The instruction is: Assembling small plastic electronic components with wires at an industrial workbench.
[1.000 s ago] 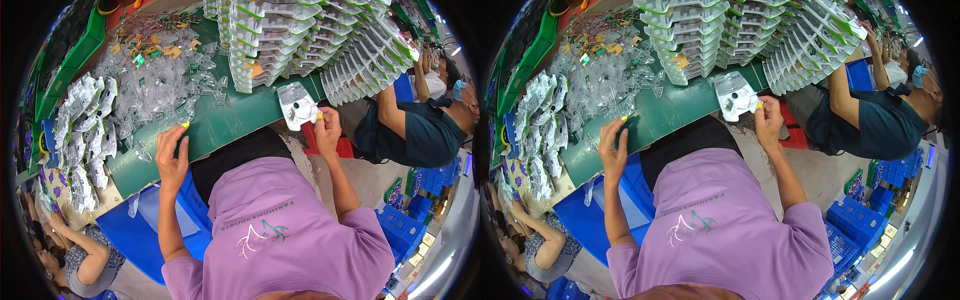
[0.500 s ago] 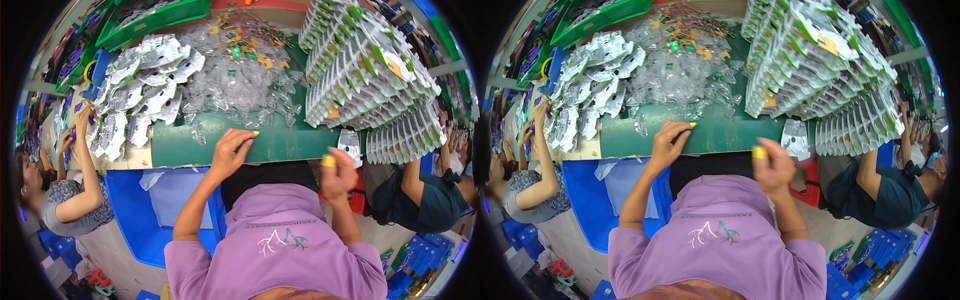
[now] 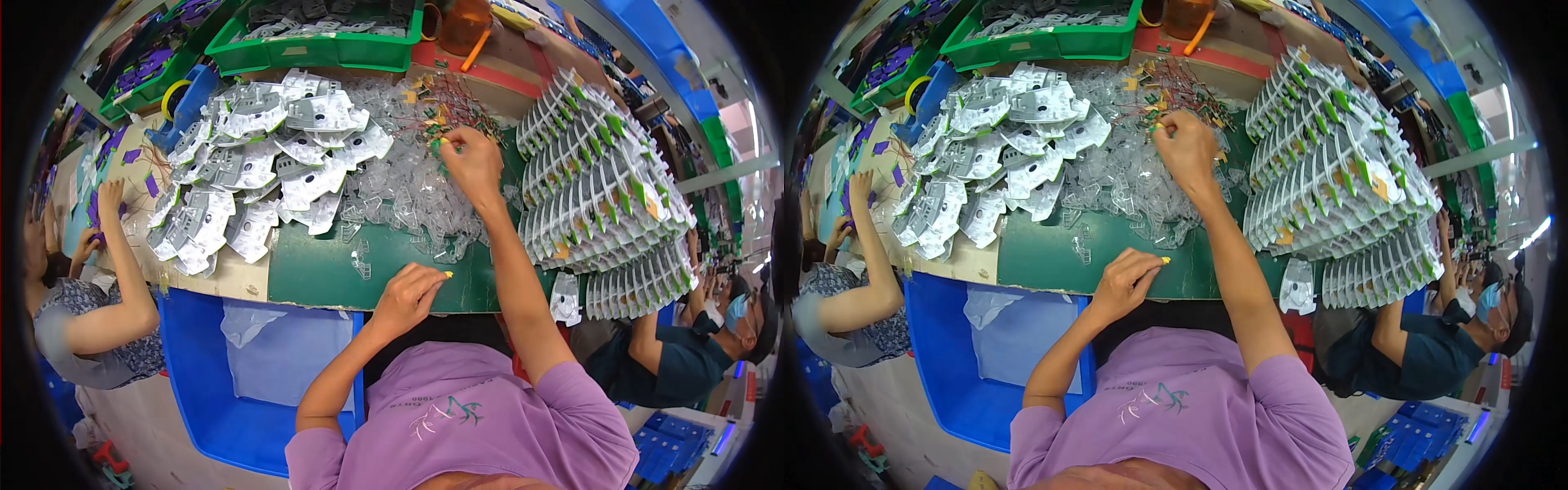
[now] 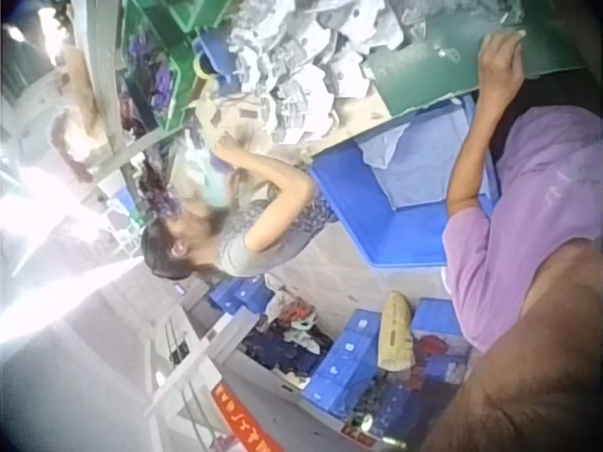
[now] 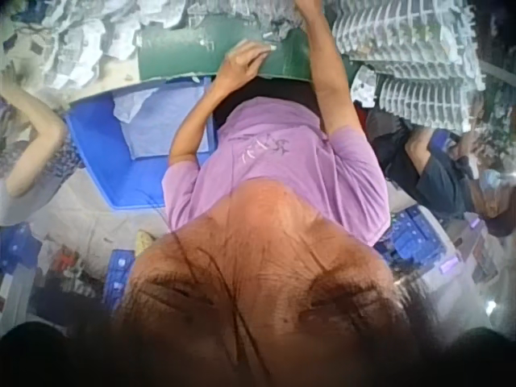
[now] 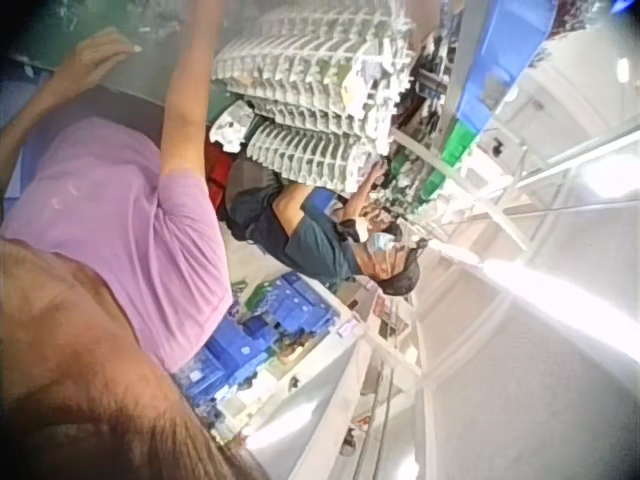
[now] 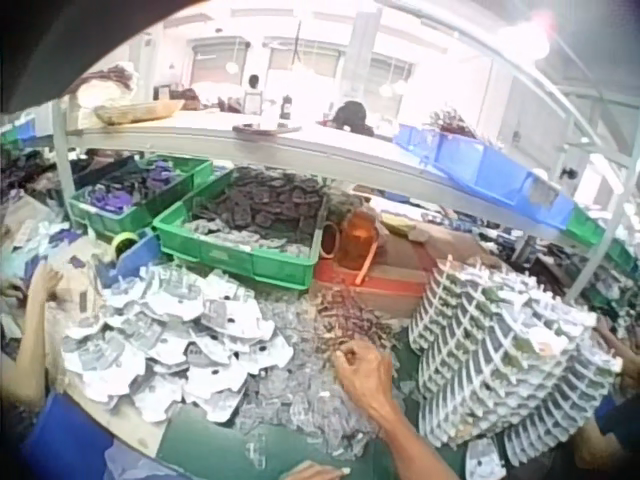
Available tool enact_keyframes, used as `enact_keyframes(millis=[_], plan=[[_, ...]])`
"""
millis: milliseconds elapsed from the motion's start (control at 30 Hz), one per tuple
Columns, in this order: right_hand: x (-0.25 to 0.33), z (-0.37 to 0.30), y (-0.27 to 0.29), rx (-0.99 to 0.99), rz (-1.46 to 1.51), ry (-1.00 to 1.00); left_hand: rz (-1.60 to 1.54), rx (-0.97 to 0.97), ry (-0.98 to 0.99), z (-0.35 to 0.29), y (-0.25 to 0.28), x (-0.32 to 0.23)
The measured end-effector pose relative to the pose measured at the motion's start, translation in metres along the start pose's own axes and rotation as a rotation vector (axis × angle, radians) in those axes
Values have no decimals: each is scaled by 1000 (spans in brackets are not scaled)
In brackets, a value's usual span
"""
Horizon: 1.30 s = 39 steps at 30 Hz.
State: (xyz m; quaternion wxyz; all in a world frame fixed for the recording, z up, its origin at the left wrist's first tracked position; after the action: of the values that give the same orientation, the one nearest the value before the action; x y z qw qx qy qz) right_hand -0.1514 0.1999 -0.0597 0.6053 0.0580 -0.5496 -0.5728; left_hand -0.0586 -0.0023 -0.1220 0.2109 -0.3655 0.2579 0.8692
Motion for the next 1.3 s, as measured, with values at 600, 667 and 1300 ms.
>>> enact_keyframes(millis=[600, 667, 1300], plan=[[-3, -17, 30, -212, 361, -67, 111, 51, 12, 10, -5, -2], [17, -16, 39, -299, 226, -11, 117, 58, 20, 6, -7, -6], [-15, -88, 34, 48, 830, -375, -347, -189, 501, 20, 13, 13]])
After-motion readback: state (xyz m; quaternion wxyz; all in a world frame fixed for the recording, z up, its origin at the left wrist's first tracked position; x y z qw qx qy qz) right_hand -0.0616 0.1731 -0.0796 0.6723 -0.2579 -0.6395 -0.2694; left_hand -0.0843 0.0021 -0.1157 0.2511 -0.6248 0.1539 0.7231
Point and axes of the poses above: each hand's wrist, its own z-axis towards the middle knuckle, its own y-axis out of the back of the hand, x = y × z, the point moved 5 cm from there along z, towards the middle knuckle, and after that the axes turned 10 degrees about -y, right-handed, at the moved point
